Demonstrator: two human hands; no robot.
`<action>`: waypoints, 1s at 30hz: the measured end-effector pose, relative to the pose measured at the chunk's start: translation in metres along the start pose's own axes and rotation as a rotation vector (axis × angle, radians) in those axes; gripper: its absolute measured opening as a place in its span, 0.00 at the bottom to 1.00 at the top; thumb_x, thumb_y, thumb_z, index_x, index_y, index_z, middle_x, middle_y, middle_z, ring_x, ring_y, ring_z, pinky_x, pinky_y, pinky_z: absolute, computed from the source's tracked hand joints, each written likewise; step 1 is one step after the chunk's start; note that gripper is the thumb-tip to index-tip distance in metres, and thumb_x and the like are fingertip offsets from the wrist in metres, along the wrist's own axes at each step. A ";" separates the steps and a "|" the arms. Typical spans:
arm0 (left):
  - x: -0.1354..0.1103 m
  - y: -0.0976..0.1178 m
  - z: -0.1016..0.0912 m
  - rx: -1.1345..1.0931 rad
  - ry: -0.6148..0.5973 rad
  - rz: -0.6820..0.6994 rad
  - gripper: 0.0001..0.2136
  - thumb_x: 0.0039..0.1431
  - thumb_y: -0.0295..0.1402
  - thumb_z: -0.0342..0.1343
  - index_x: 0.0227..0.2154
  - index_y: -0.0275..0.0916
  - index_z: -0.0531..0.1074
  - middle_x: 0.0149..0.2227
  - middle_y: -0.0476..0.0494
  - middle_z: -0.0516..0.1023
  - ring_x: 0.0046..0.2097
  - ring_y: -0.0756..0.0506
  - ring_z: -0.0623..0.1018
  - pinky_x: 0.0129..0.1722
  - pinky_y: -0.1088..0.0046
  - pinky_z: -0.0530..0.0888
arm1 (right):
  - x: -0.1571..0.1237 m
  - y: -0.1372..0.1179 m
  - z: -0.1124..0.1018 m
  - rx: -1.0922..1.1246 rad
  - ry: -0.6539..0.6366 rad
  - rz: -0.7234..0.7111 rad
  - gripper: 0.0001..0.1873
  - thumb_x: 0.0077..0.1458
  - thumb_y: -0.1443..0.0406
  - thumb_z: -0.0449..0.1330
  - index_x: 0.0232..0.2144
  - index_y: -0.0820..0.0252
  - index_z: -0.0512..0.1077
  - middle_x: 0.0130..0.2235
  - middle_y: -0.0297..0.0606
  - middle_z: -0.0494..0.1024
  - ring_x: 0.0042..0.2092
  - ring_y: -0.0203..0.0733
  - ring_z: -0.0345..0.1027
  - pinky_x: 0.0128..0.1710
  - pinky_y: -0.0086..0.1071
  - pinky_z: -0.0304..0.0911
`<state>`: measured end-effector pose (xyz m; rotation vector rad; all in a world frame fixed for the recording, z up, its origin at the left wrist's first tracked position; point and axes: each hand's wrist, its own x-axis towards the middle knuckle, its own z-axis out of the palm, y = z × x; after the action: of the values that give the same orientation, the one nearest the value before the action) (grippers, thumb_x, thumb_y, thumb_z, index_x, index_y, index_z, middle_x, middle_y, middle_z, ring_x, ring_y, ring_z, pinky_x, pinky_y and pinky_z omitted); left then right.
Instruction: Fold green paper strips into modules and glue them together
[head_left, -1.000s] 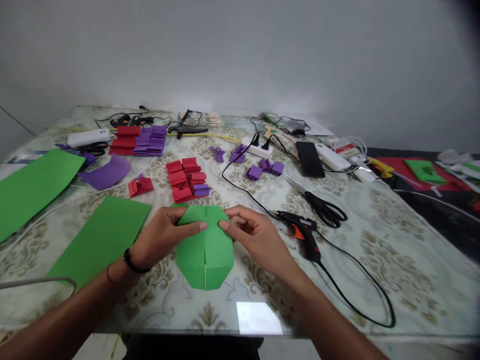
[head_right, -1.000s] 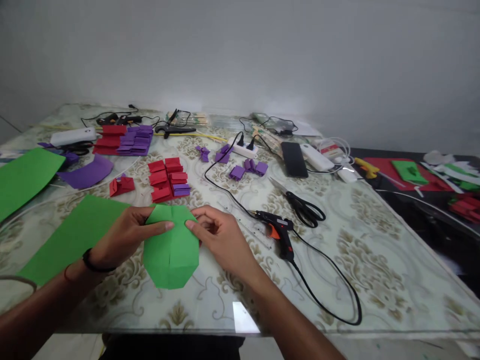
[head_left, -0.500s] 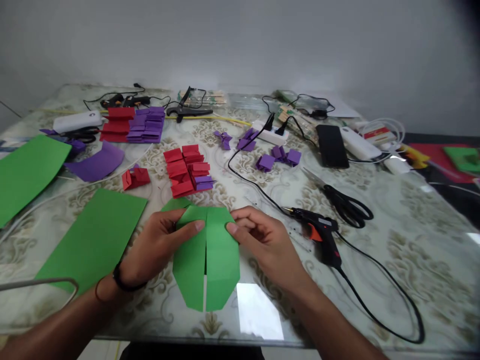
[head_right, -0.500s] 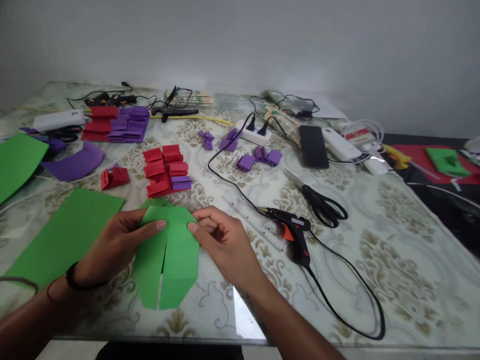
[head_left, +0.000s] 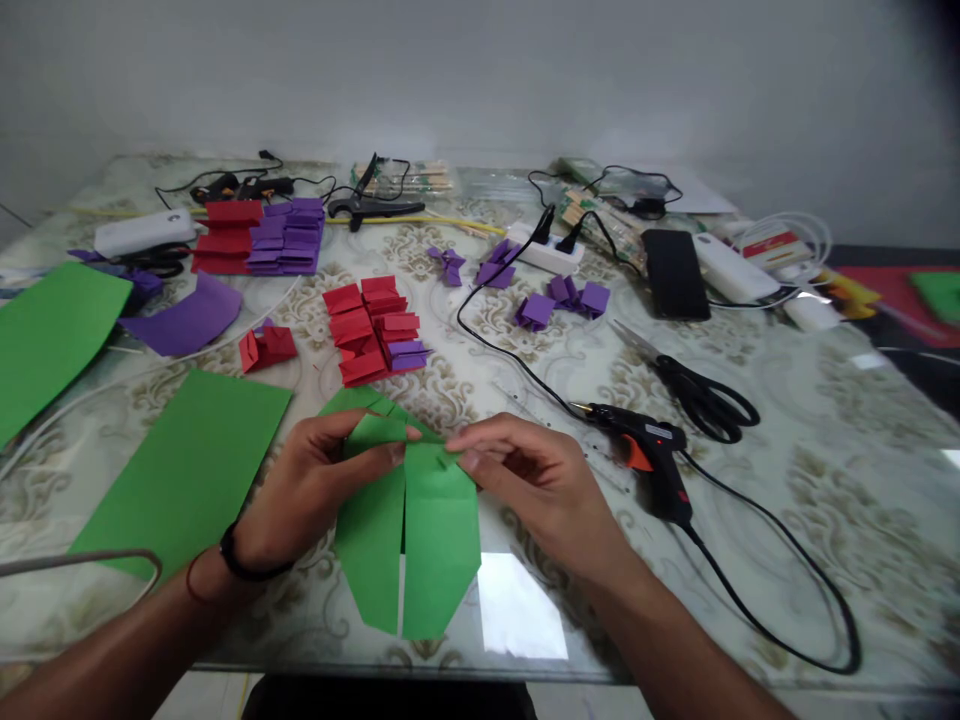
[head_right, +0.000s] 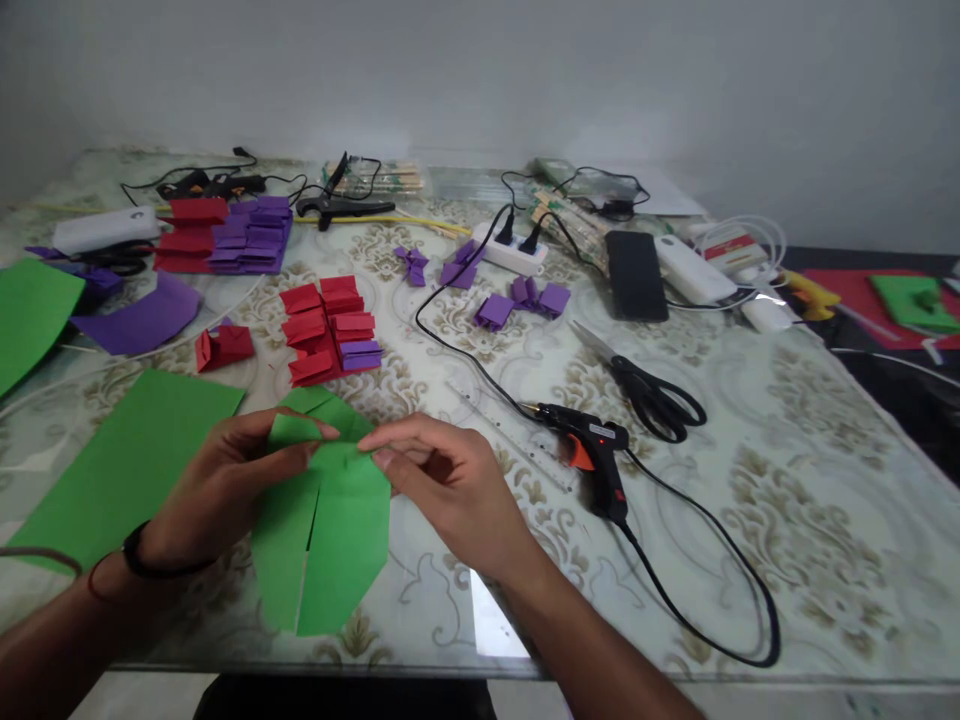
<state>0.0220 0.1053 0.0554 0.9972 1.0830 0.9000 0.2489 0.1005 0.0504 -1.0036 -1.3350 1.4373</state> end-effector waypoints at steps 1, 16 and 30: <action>0.000 0.000 0.000 -0.008 -0.003 0.008 0.07 0.58 0.37 0.73 0.38 0.43 0.88 0.34 0.48 0.86 0.33 0.49 0.81 0.34 0.77 0.77 | -0.001 -0.002 -0.001 -0.036 -0.004 -0.019 0.05 0.63 0.65 0.66 0.37 0.52 0.85 0.31 0.34 0.82 0.31 0.35 0.70 0.29 0.27 0.63; -0.001 0.004 0.002 0.211 0.057 0.035 0.11 0.53 0.39 0.75 0.37 0.42 0.85 0.35 0.48 0.86 0.35 0.46 0.81 0.34 0.75 0.78 | -0.005 -0.001 0.004 -0.230 0.030 -0.047 0.07 0.62 0.63 0.67 0.42 0.55 0.83 0.29 0.34 0.82 0.30 0.37 0.75 0.29 0.27 0.70; -0.002 0.008 0.000 0.414 0.039 0.053 0.10 0.56 0.43 0.72 0.32 0.42 0.85 0.30 0.49 0.83 0.31 0.47 0.77 0.30 0.75 0.73 | -0.003 0.001 0.009 -0.243 0.003 0.151 0.13 0.61 0.54 0.66 0.32 0.57 0.79 0.26 0.34 0.77 0.27 0.38 0.68 0.26 0.30 0.64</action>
<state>0.0207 0.1056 0.0640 1.3576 1.3120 0.7539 0.2412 0.0955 0.0501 -1.2879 -1.4828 1.4055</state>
